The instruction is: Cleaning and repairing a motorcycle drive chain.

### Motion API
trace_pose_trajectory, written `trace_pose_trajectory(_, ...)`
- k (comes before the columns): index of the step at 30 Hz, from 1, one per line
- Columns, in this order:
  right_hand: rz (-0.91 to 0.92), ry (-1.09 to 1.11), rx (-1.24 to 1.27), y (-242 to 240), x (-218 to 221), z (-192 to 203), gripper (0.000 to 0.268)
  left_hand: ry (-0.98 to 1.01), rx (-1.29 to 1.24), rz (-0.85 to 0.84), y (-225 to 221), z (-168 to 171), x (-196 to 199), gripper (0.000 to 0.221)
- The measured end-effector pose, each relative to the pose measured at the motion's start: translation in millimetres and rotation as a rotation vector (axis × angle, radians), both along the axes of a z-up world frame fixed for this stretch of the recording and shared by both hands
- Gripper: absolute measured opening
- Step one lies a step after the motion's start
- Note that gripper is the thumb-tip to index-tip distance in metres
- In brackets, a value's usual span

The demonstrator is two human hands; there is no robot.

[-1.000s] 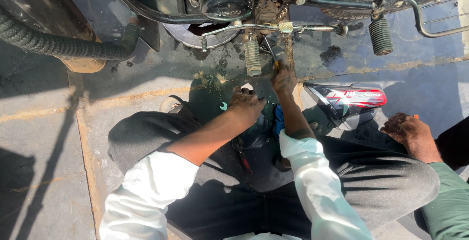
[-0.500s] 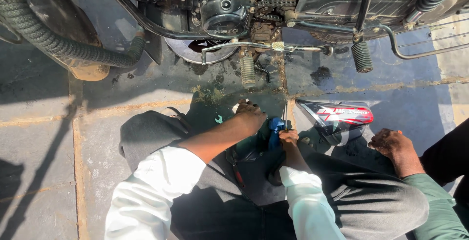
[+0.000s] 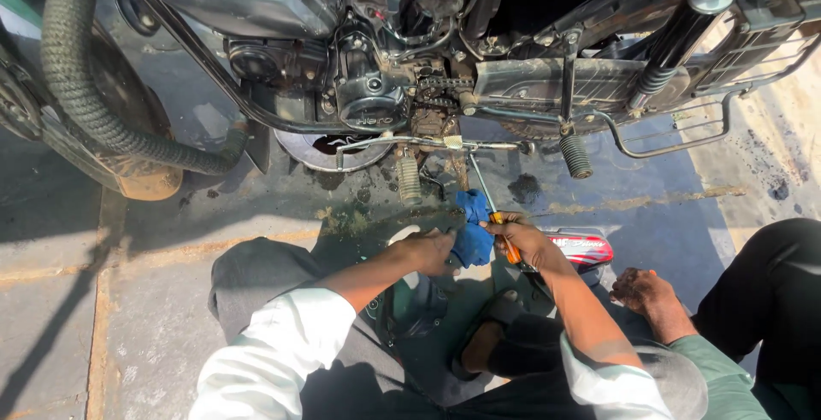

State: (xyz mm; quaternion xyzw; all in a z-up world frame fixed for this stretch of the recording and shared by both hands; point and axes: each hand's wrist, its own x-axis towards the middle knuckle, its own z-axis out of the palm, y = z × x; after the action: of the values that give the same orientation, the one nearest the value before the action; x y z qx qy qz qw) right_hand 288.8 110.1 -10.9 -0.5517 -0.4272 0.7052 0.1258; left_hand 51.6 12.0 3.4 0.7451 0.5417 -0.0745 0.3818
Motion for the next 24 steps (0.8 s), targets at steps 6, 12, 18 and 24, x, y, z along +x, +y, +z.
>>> trace_pose_trajectory(6,-0.094,0.138,0.087,-45,-42,122,0.028,-0.658,0.143,0.347,2,8,0,0.046)
trace_pose_trajectory(12,-0.045,0.229,0.442,-63,-19,99,0.033,-1.027,0.049,0.763,11,-5,-29,0.025)
trace_pose_trajectory(18,0.035,0.251,0.35,-94,-54,119,0.03,-1.448,-0.154,0.909,-4,17,-58,0.028)
trace_pose_trajectory(24,-0.038,0.315,0.346,-88,-65,96,0.021,-1.727,-0.56,0.758,-22,101,-60,0.047)
